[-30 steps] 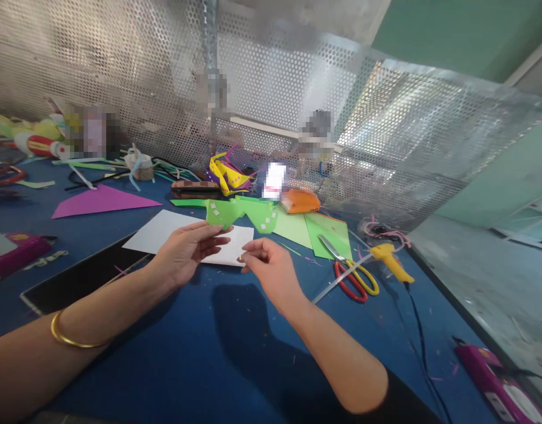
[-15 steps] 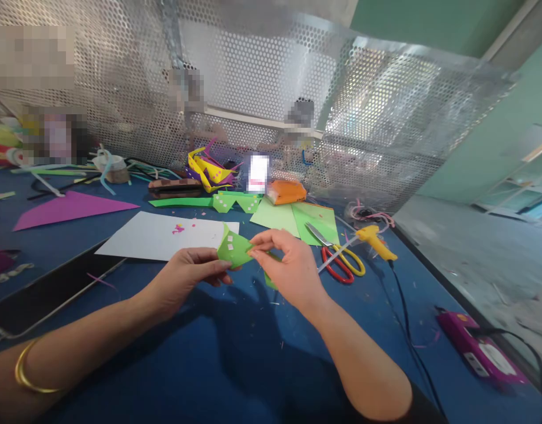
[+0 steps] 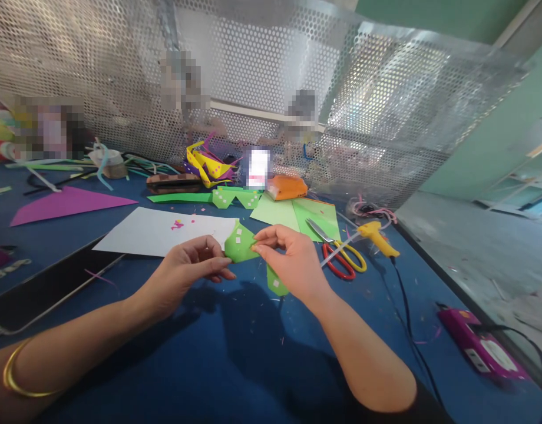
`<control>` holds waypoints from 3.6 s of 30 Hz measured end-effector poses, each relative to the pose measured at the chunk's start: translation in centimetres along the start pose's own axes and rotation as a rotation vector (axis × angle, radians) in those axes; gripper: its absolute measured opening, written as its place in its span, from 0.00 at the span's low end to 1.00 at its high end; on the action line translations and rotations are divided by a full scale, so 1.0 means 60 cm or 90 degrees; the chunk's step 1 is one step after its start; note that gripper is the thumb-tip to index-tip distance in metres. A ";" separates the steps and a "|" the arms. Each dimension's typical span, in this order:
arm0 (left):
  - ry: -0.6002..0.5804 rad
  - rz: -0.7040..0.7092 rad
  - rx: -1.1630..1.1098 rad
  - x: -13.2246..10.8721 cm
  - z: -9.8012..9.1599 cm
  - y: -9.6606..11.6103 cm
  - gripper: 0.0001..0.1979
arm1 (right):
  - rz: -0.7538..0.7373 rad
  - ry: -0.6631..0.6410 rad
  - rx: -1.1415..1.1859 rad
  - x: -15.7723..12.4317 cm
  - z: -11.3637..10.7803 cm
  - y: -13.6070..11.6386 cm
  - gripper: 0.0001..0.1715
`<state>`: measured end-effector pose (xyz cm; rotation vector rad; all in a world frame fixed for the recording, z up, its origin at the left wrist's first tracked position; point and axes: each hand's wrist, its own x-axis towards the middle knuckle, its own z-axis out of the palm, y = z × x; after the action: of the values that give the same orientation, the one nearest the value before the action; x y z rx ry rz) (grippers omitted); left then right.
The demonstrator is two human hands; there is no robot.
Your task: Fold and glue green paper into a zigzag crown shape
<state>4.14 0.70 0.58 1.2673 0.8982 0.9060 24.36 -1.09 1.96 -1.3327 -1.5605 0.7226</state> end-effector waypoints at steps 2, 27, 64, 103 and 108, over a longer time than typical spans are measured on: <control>-0.014 -0.008 0.028 0.000 0.000 -0.001 0.07 | 0.004 -0.003 0.007 0.001 0.000 0.002 0.08; -0.048 -0.125 -0.028 0.002 -0.004 -0.002 0.15 | -0.523 0.156 -0.461 -0.022 0.013 -0.013 0.09; 0.038 0.079 0.136 -0.004 0.003 0.003 0.08 | -0.239 0.105 -0.305 -0.037 0.040 -0.007 0.04; 0.030 -0.026 0.002 -0.005 0.007 0.004 0.11 | -0.077 0.030 -0.218 -0.024 0.022 -0.022 0.10; 0.029 -0.089 -0.040 -0.004 0.008 0.000 0.10 | -0.140 0.044 -0.208 -0.025 0.028 -0.013 0.09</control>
<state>4.52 0.31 0.63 1.1198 0.9741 0.8486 22.46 -2.50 1.59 -1.3719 -1.7881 0.2909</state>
